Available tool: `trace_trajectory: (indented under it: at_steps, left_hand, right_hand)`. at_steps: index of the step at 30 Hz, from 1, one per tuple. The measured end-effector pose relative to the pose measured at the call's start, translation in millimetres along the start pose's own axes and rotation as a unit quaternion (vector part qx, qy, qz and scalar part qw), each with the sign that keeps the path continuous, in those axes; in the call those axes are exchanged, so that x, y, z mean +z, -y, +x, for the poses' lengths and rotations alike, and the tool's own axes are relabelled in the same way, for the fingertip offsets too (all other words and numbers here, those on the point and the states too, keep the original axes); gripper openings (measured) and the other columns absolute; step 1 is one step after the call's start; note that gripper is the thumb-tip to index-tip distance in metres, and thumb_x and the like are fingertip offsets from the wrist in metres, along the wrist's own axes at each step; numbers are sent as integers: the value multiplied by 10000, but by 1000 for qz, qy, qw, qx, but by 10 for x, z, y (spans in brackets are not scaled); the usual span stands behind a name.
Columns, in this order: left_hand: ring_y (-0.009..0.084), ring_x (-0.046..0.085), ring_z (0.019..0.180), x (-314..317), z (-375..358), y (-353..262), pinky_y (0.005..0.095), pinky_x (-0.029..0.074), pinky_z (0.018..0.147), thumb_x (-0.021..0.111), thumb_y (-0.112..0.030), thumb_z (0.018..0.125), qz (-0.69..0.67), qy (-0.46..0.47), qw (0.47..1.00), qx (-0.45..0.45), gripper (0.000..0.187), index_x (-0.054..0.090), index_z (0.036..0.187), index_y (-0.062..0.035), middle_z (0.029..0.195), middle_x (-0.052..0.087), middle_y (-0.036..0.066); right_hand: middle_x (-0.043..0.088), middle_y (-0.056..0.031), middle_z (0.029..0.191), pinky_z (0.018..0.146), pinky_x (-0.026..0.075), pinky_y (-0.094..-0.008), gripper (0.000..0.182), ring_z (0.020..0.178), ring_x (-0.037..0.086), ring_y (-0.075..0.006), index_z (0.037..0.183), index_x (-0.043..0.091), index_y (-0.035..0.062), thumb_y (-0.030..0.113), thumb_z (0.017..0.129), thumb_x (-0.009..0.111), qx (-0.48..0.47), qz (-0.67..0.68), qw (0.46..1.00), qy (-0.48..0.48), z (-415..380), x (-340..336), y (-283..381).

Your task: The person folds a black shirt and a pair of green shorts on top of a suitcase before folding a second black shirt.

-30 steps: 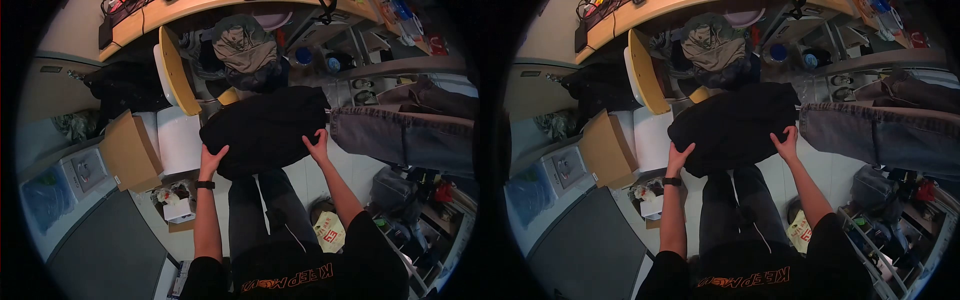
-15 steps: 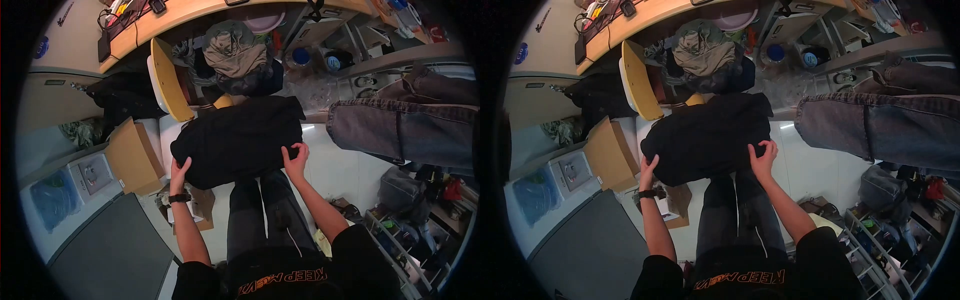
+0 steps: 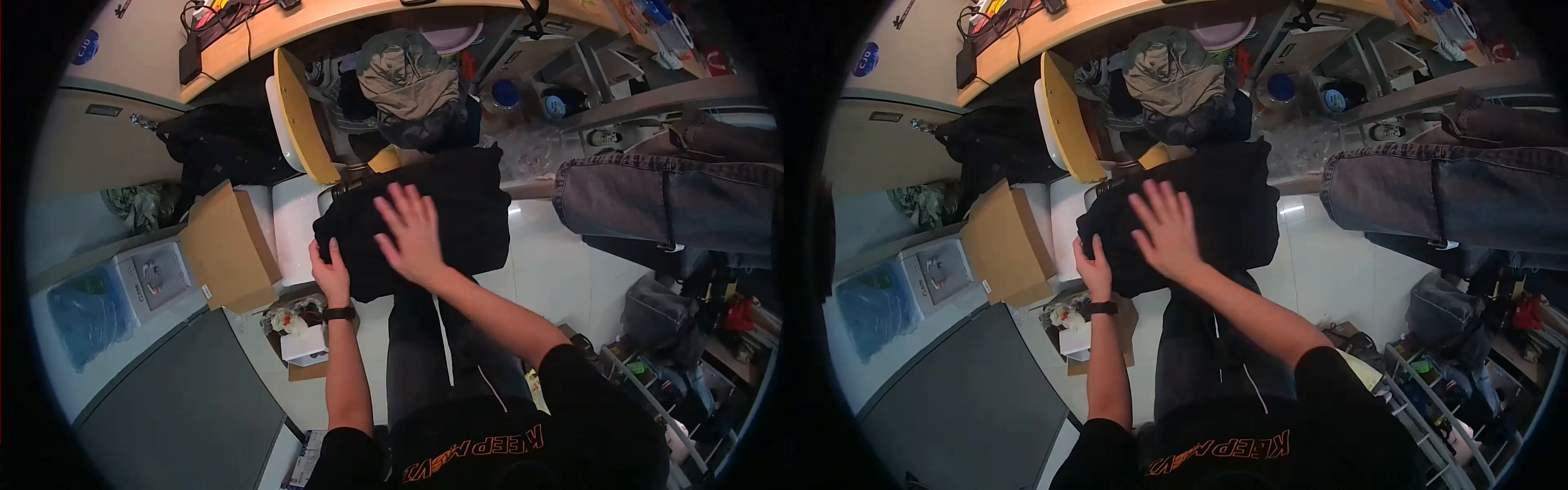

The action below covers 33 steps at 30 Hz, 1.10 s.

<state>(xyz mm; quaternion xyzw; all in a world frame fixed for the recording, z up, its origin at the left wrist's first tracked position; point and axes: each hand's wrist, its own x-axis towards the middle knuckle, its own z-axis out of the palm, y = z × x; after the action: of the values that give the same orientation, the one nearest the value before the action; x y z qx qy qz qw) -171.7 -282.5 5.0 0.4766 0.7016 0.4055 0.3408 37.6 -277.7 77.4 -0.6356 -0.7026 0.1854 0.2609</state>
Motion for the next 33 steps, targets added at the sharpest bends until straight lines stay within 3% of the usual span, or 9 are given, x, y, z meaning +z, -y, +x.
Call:
trace_trajectory:
  at_steps: [5,7,11,15,17,21,24,28,33]
  left_hand:
    - [194,645,1014,-360,149,390,334,500,930,652,-236,1024,-28,-44,999,14,324,604,1237,2,1116,700,118]
    - [196,642,1016,-420,152,487,336,495,933,647,-229,1027,19,-39,999,13,322,598,1244,4,1108,699,115]
    - [191,636,1023,-459,253,554,332,488,944,643,-228,1027,4,-38,999,14,317,602,1240,3,1105,696,109]
    - [283,682,1015,-398,290,469,376,515,917,650,-288,1016,61,-10,998,22,361,598,1245,-13,1107,710,170]
    - [421,679,1072,-285,259,506,465,531,916,618,-377,1019,113,6,994,-2,450,560,1304,-34,1163,703,230]
    - [481,512,1229,-190,254,511,532,418,1048,607,-348,991,239,-18,967,-90,562,463,1409,-1,1329,528,289]
    - [440,447,1309,-39,185,-67,561,336,1117,598,-298,978,275,-126,948,95,565,449,1466,-55,1403,463,254]
    - [409,229,1526,412,66,-244,596,119,1237,531,-367,998,346,29,917,197,616,398,1568,-177,1629,299,217]
    - [390,195,1546,542,66,-65,659,96,1212,499,-434,997,387,44,903,180,652,346,1604,-250,1666,256,174]
  right_hand:
    - [325,-151,1635,1229,158,-587,708,1514,281,-360,1555,402,142,434,949,622,-24,-38,997,70,42,727,0]
    - [377,-127,1603,1228,156,-591,707,1507,302,-327,1548,417,137,471,950,596,23,-67,996,50,72,565,-267]
    - [287,-103,1665,1243,163,-528,736,1530,261,-325,1582,355,114,473,974,563,84,-151,985,-2,58,77,-1083]
    - [207,-111,1692,1225,190,-577,700,1535,240,-360,1621,277,235,460,1006,523,124,-164,979,21,-168,-307,-1614]
    - [194,-126,1692,1215,199,-594,699,1532,243,-369,1625,264,240,457,1011,518,139,-210,967,28,-109,-223,-1649]
    - [252,-174,1665,1206,196,-617,619,1512,275,-399,1591,333,143,333,1028,507,172,-236,956,-39,24,-65,-1356]
    - [282,-161,1656,1219,181,-594,597,1523,265,-381,1575,367,132,265,1017,535,60,-137,986,-78,241,-59,-494]
    - [270,-184,1658,1233,159,-562,621,1532,252,-364,1568,379,100,305,1002,533,-10,-112,994,0,100,568,-75]
    - [262,-155,1668,1238,109,-579,694,1550,219,-342,1588,351,129,430,988,526,26,-123,991,42,15,612,-363]
